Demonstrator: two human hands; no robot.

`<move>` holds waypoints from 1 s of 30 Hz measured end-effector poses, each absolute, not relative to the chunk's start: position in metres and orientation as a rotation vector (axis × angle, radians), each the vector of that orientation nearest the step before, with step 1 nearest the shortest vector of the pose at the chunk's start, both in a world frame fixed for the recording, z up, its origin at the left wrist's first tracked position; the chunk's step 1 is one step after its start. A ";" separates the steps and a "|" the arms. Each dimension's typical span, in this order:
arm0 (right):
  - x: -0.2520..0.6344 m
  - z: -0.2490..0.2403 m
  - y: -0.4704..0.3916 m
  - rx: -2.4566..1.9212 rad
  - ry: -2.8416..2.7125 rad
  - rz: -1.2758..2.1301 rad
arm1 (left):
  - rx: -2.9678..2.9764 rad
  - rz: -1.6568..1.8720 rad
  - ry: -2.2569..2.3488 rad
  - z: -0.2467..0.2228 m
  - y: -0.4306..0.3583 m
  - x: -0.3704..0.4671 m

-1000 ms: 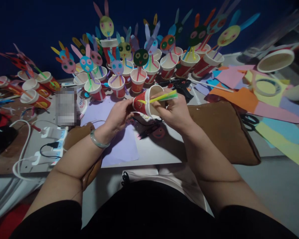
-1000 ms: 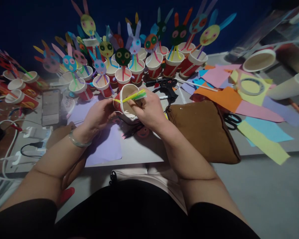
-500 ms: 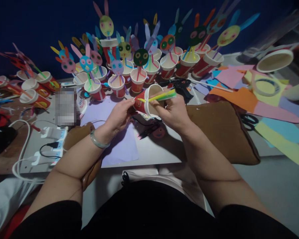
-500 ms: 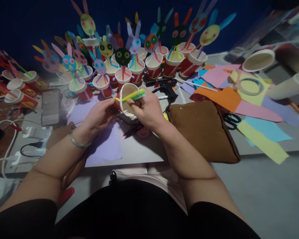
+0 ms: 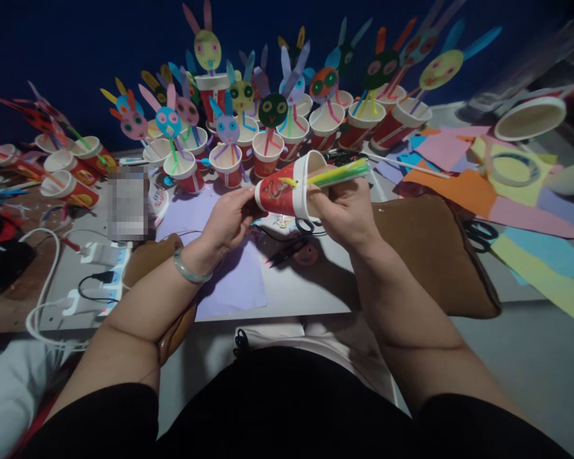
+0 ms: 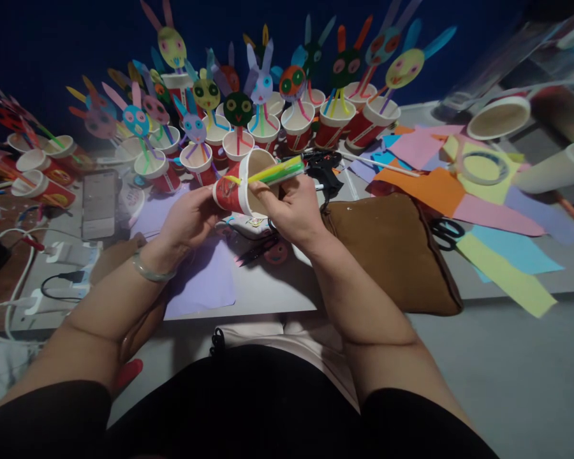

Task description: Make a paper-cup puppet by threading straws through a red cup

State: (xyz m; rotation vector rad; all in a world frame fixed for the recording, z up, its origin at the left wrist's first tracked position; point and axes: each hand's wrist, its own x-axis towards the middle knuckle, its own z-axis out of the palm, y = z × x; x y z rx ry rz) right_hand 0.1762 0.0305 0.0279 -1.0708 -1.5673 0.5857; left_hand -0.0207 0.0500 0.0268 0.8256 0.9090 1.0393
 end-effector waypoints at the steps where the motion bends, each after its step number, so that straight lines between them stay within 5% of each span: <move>1: 0.176 0.029 0.031 -1.060 -1.540 0.621 | 0.848 1.028 0.914 0.028 0.050 -0.021; 30: 0.178 0.040 0.029 -1.067 -1.472 0.832 | 1.123 0.939 0.983 0.027 0.047 -0.027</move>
